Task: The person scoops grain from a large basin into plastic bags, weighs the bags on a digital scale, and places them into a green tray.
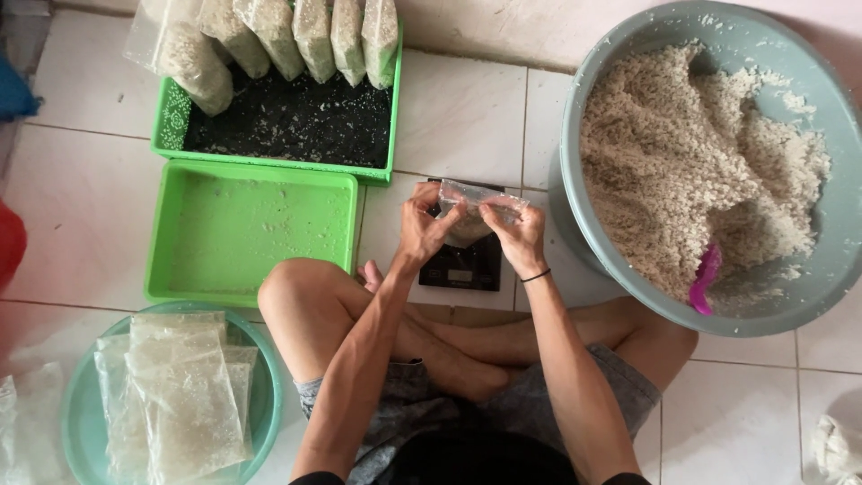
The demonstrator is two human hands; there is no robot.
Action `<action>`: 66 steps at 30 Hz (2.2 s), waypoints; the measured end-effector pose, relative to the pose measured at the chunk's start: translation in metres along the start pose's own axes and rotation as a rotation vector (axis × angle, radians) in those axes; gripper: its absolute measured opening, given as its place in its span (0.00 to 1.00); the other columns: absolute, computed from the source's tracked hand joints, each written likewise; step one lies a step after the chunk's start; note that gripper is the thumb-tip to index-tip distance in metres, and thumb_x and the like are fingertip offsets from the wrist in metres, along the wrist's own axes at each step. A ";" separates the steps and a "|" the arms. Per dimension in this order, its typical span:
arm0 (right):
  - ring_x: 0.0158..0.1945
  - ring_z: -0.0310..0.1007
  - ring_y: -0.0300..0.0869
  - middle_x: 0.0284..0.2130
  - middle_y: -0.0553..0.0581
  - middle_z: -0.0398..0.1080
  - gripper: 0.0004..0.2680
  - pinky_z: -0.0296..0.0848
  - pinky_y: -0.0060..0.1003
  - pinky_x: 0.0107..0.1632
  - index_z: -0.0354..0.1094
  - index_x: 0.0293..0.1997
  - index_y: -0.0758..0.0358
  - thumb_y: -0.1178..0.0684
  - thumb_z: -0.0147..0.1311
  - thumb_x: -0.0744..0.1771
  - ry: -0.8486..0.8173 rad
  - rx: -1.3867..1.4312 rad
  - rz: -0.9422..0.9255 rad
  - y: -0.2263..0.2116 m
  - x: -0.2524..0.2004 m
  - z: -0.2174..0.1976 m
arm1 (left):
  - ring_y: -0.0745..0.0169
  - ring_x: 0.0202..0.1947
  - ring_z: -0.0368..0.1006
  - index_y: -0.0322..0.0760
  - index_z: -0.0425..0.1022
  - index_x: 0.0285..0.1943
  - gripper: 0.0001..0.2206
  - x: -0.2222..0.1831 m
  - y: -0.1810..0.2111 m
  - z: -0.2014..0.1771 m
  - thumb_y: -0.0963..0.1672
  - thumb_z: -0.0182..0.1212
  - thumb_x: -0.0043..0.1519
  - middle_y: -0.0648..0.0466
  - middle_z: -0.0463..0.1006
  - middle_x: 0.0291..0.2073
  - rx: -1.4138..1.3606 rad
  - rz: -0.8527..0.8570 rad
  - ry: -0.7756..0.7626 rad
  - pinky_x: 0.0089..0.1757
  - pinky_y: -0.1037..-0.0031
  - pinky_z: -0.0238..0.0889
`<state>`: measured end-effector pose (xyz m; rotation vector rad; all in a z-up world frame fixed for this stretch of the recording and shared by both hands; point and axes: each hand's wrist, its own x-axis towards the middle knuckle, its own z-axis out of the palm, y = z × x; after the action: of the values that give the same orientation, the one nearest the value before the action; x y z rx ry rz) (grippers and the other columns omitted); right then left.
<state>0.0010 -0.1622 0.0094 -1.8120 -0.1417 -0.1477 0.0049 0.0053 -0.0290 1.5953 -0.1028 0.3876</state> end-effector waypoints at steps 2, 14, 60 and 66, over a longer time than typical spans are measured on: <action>0.39 0.76 0.38 0.32 0.57 0.78 0.05 0.74 0.36 0.46 0.78 0.37 0.62 0.55 0.67 0.63 -0.002 0.007 0.000 -0.002 0.000 0.002 | 0.56 0.43 0.73 0.42 0.83 0.34 0.05 -0.001 0.001 0.000 0.44 0.72 0.52 0.52 0.82 0.31 0.000 -0.010 0.005 0.48 0.69 0.65; 0.40 0.76 0.40 0.33 0.58 0.78 0.06 0.74 0.37 0.47 0.77 0.38 0.63 0.54 0.67 0.63 0.034 0.013 -0.014 0.007 0.003 0.003 | 0.59 0.39 0.70 0.37 0.80 0.35 0.06 0.000 0.022 -0.002 0.44 0.69 0.54 0.50 0.79 0.31 -0.004 -0.073 0.099 0.43 0.72 0.63; 0.36 0.76 0.42 0.30 0.54 0.75 0.02 0.74 0.36 0.44 0.75 0.35 0.61 0.60 0.65 0.64 0.186 -0.143 -0.408 -0.007 -0.006 -0.011 | 0.25 0.48 0.70 0.33 0.62 0.50 0.33 -0.027 0.015 -0.006 0.50 0.77 0.43 0.36 0.74 0.45 0.254 -0.097 -0.255 0.45 0.40 0.65; 0.41 0.73 0.39 0.36 0.55 0.74 0.03 0.72 0.36 0.50 0.74 0.41 0.62 0.60 0.61 0.66 0.152 0.000 -0.234 -0.033 -0.028 -0.023 | 0.41 0.52 0.72 0.33 0.70 0.59 0.40 -0.029 0.008 0.004 0.54 0.78 0.38 0.42 0.74 0.50 0.457 0.301 -0.103 0.52 0.62 0.68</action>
<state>-0.0328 -0.1776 0.0415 -1.7732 -0.2456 -0.4497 -0.0236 -0.0042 -0.0301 2.0595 -0.3570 0.5925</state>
